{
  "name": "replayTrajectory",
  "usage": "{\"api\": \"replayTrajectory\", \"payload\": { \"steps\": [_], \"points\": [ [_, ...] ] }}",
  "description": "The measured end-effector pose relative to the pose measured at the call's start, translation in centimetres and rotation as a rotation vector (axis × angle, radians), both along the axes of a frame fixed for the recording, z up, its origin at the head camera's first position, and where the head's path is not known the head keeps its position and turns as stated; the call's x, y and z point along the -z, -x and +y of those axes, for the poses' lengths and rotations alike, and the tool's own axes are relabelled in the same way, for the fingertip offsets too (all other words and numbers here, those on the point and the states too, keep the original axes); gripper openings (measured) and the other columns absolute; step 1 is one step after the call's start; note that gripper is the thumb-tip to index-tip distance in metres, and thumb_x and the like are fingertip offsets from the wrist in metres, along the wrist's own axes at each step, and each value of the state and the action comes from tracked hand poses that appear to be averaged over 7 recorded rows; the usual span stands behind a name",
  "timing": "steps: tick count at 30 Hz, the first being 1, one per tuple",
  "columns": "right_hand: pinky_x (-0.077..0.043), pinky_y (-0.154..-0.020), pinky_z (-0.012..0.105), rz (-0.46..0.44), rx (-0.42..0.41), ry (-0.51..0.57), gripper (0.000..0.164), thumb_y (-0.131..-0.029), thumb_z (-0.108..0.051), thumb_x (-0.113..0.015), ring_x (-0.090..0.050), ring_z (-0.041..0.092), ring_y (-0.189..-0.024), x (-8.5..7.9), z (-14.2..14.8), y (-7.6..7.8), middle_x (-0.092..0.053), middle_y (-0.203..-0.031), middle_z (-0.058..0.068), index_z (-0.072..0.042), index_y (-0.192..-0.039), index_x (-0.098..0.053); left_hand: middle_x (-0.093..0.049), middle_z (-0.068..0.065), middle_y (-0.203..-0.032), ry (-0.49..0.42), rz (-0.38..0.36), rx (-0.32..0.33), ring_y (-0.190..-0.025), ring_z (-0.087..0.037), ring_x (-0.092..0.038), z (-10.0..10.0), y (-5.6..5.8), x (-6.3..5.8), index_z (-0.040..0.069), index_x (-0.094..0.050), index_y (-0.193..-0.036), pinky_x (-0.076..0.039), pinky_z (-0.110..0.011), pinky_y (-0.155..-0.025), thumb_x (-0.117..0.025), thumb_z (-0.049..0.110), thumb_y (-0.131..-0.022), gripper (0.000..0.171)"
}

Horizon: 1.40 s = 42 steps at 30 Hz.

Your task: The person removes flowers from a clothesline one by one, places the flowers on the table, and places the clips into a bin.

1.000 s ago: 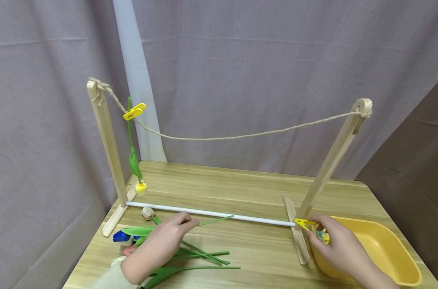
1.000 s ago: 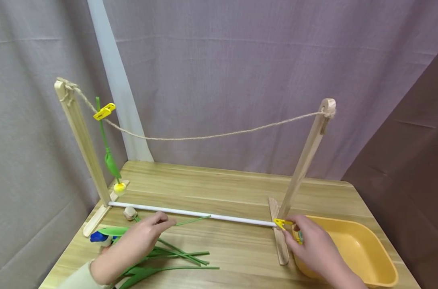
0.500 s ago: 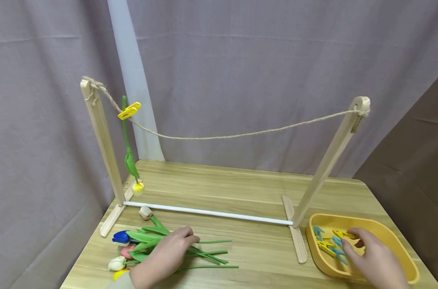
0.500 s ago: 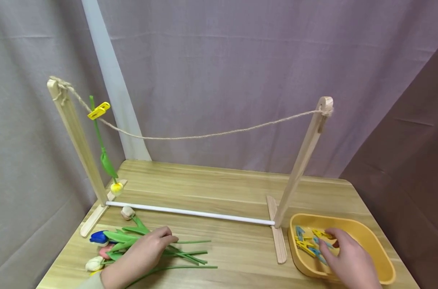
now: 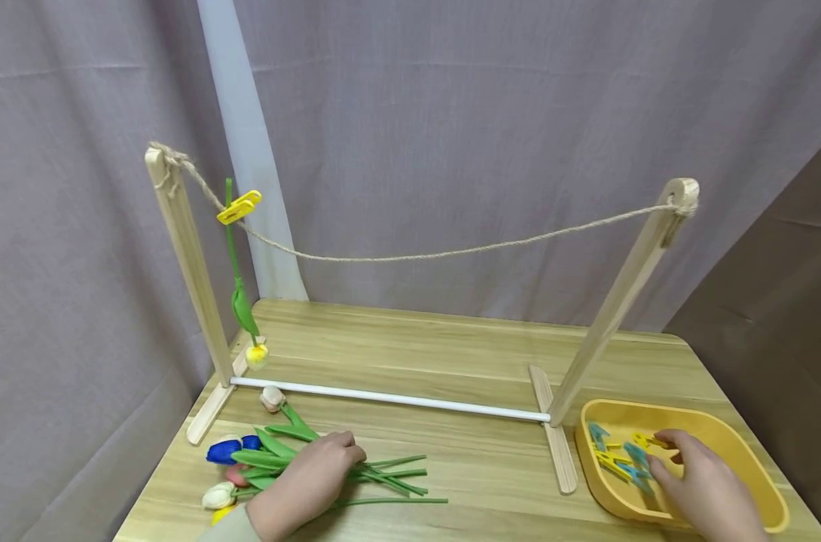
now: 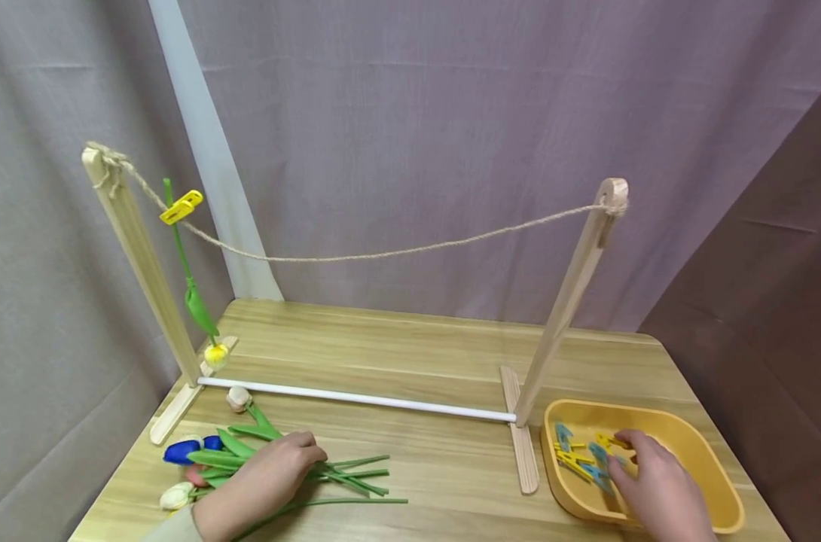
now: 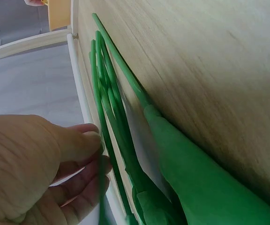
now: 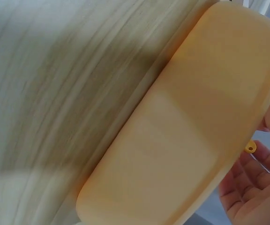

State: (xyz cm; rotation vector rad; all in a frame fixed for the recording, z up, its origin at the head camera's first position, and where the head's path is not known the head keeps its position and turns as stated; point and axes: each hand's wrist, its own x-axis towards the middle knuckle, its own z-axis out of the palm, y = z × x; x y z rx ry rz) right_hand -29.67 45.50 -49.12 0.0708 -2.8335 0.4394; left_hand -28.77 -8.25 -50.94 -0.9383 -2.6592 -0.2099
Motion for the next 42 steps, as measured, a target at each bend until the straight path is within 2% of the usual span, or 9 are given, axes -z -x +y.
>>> {"api": "replayTrajectory", "payload": {
  "steps": [4, 18, 20, 23, 27, 31, 37, 42],
  "points": [
    [-0.048, -0.059, 0.05, -0.02, -0.006, -0.005, 0.04, -0.089, -0.026, -0.067, -0.061, 0.039, -0.09, 0.0, 0.0, 0.2, -0.062, -0.112, 0.025, 0.0, -0.118, -0.056, -0.054, 0.005, -0.08, -0.005, -0.018, -0.001, -0.075, -0.012, -0.055, -0.1, 0.0, 0.0, 0.014, -0.072, -0.089, -0.05, -0.028, -0.064, -0.063, -0.01, -0.075, 0.029],
    [-0.048, -0.059, 0.051, 0.052, 0.0, -0.006, 0.039, -0.086, -0.021, -0.069, -0.061, 0.041, -0.087, 0.3, 0.2, 0.3, -0.062, -0.11, 0.026, 0.001, -0.116, -0.056, -0.055, 0.005, -0.082, -0.006, -0.051, -0.015, -0.076, -0.011, -0.056, -0.1, -0.1, -0.2, 0.013, -0.072, -0.092, -0.051, -0.029, -0.065, -0.063, -0.006, -0.083, 0.023],
    [-0.048, -0.059, 0.052, 0.052, 0.011, -0.003, 0.04, -0.087, -0.021, -0.069, -0.061, 0.043, -0.088, 0.2, 0.2, 0.4, -0.061, -0.11, 0.026, 0.001, -0.116, -0.055, -0.056, 0.005, -0.082, -0.01, -0.047, -0.017, -0.076, -0.012, -0.056, -0.2, -0.1, -0.3, 0.013, -0.071, -0.092, -0.052, -0.03, -0.065, -0.063, -0.003, -0.084, 0.019],
    [-0.047, -0.059, 0.052, 0.044, 0.041, 0.004, 0.04, -0.088, -0.022, -0.068, -0.06, 0.043, -0.087, 0.0, 0.3, 0.6, -0.061, -0.108, 0.028, 0.002, -0.118, -0.054, -0.059, 0.002, -0.09, -0.025, -0.048, -0.029, -0.082, -0.015, -0.059, -0.3, 0.0, -0.3, 0.01, -0.071, -0.1, -0.053, -0.033, -0.072, -0.068, 0.005, -0.086, 0.015],
    [-0.046, -0.061, 0.054, 0.048, 0.08, 0.012, 0.049, -0.09, -0.03, -0.067, -0.058, 0.045, -0.089, -0.1, 0.4, 0.6, -0.058, -0.107, 0.031, 0.004, -0.122, -0.052, -0.062, -0.006, -0.109, -0.052, -0.04, -0.05, -0.097, -0.023, -0.061, -0.3, -0.1, -0.4, 0.006, -0.067, -0.116, -0.051, -0.04, -0.087, -0.075, 0.02, -0.084, 0.036],
    [-0.044, -0.066, 0.058, 0.102, 0.072, 0.031, 0.062, -0.09, -0.045, -0.065, -0.054, 0.049, -0.095, -0.2, -0.2, 0.3, -0.056, -0.114, 0.032, 0.006, -0.124, -0.053, -0.059, -0.013, -0.124, -0.081, -0.042, -0.072, -0.109, -0.03, -0.059, -0.4, -0.3, -0.5, 0.004, -0.06, -0.128, -0.046, -0.047, -0.096, -0.076, 0.033, -0.083, 0.057],
    [-0.044, -0.069, 0.06, 0.212, -0.008, 0.057, 0.061, -0.086, -0.048, -0.069, -0.056, 0.048, -0.096, -0.7, -2.7, -0.2, -0.061, -0.115, 0.027, 0.002, -0.12, -0.059, -0.05, -0.017, -0.138, -0.111, -0.109, -0.109, -0.123, -0.034, -0.049, -0.6, -0.7, -1.0, 0.006, -0.048, -0.141, -0.038, -0.054, -0.103, -0.074, 0.046, -0.082, 0.077],
    [-0.043, -0.074, 0.062, 0.285, -0.075, 0.043, 0.057, -0.083, -0.045, -0.074, -0.055, 0.047, -0.1, -0.9, -4.9, -0.6, -0.062, -0.114, 0.023, -0.001, -0.118, -0.061, -0.048, -0.016, -0.14, -0.115, -0.117, -0.111, -0.124, -0.034, -0.048, -0.7, -0.7, -1.2, 0.008, -0.045, -0.144, -0.037, -0.054, -0.103, -0.074, 0.049, -0.08, 0.082]
  ]
}}
